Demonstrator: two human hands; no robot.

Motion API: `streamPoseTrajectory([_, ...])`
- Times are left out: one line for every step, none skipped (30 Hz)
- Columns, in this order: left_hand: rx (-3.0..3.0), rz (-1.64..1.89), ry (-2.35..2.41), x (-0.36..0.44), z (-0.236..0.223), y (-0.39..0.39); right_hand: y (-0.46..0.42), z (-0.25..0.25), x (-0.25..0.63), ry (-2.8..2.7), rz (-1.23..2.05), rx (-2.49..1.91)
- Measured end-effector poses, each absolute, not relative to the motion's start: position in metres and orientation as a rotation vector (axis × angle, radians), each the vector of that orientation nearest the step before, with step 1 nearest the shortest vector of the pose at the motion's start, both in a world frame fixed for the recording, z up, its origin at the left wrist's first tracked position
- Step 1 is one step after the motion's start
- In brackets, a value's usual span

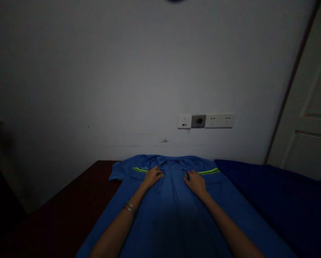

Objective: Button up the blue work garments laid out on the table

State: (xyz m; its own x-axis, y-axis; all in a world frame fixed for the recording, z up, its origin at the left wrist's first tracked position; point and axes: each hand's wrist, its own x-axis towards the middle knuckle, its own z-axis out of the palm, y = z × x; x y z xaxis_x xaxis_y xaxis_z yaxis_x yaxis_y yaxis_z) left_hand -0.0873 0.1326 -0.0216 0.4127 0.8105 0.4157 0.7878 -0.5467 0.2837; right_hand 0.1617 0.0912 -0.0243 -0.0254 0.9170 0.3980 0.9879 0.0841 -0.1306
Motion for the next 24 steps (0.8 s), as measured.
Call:
streamPoseTrajectory([2.618, 0.805, 1.478, -0.087, -0.021, 0.132, 0.091, -0.024, 0.162, -1.990, -0.253, -1.884])
streamPoseTrajectory([2.630, 0.805, 1.482, -0.086, -0.020, 0.131, 0.091, -0.024, 0.162, -1.990, -0.249, -1.889])
streamPoseTrajectory([2.641, 0.806, 1.487, -0.086, -0.020, 0.131, 0.091, -0.024, 0.161, -1.990, -0.247, -1.893])
streamPoseTrajectory([2.655, 0.809, 1.485, -0.085, -0.020, 0.131, 0.091, -0.024, 0.161, -1.989, -0.247, -1.895])
streamPoseTrajectory([2.671, 0.818, 1.479, -0.085, -0.019, 0.131, 0.091, -0.024, 0.161, -1.988, -0.249, -1.896])
streamPoseTrajectory([2.687, 0.834, 1.473, -0.085, -0.020, 0.131, 0.091, -0.024, 0.161, -1.986, -0.253, -1.894])
streamPoseTrajectory([2.702, 0.856, 1.470, -0.086, -0.020, 0.131, 0.091, -0.024, 0.161, -1.984, -0.256, -1.893])
streamPoseTrajectory([2.714, 0.885, 1.469, -0.086, -0.020, 0.132, 0.091, -0.024, 0.161, -1.982, -0.255, -1.892])
streamPoseTrajectory([2.719, 0.918, 1.475, -0.086, -0.020, 0.132, 0.091, -0.024, 0.161, -1.982, -0.251, -1.890])
streamPoseTrajectory([2.717, 0.955, 1.484, -0.087, -0.021, 0.133, 0.091, -0.024, 0.161, -1.981, -0.242, -1.889])
streamPoseTrajectory([2.712, 0.993, 1.492, -0.088, -0.021, 0.134, 0.091, -0.023, 0.161, -1.979, -0.228, -1.888])
streamPoseTrajectory([2.710, 1.029, 1.487, -0.088, -0.020, 0.134, 0.091, -0.022, 0.162, -1.977, -0.210, -1.885])
streamPoseTrajectory([2.713, 1.067, 1.468, -0.088, -0.019, 0.135, 0.090, -0.021, 0.162, -1.974, -0.190, -1.878])
streamPoseTrajectory([2.721, 1.106, 1.435, -0.089, -0.018, 0.135, 0.090, -0.020, 0.162, -1.969, -0.168, -1.867])
streamPoseTrajectory([2.729, 1.145, 1.392, -0.089, -0.016, 0.136, 0.089, -0.019, 0.163, -1.960, -0.142, -1.855])
streamPoseTrajectory([2.732, 1.182, 1.348, -0.088, -0.014, 0.136, 0.089, -0.017, 0.164, -1.949, -0.114, -1.839])
streamPoseTrajectory([2.727, 1.210, 1.314, -0.088, -0.011, 0.136, 0.089, -0.016, 0.164, -1.936, -0.085, -1.819])
streamPoseTrajectory([2.716, 1.226, 1.294, -0.087, -0.008, 0.136, 0.090, -0.015, 0.164, -1.923, -0.057, -1.797])
streamPoseTrajectory([2.702, 1.228, 1.286, -0.085, -0.005, 0.135, 0.091, -0.013, 0.164, -1.912, -0.028, -1.768])
streamPoseTrajectory([2.691, 1.219, 1.284, -0.083, -0.003, 0.135, 0.092, -0.012, 0.164, -1.902, 0.000, -1.730])
streamPoseTrajectory([2.684, 1.203, 1.281, -0.081, -0.001, 0.134, 0.093, -0.010, 0.163, -1.896, 0.030, -1.682])
streamPoseTrajectory([2.680, 1.187, 1.276, -0.078, 0.001, 0.133, 0.095, -0.009, 0.162, -1.893, 0.060, -1.620])
streamPoseTrajectory([2.676, 1.171, 1.264, -0.074, 0.003, 0.132, 0.096, -0.006, 0.159, -1.889, 0.089, -1.544])
streamPoseTrajectory([2.675, 1.150, 1.245, -0.070, 0.004, 0.131, 0.097, -0.004, 0.156, -1.883, 0.113, -1.455])
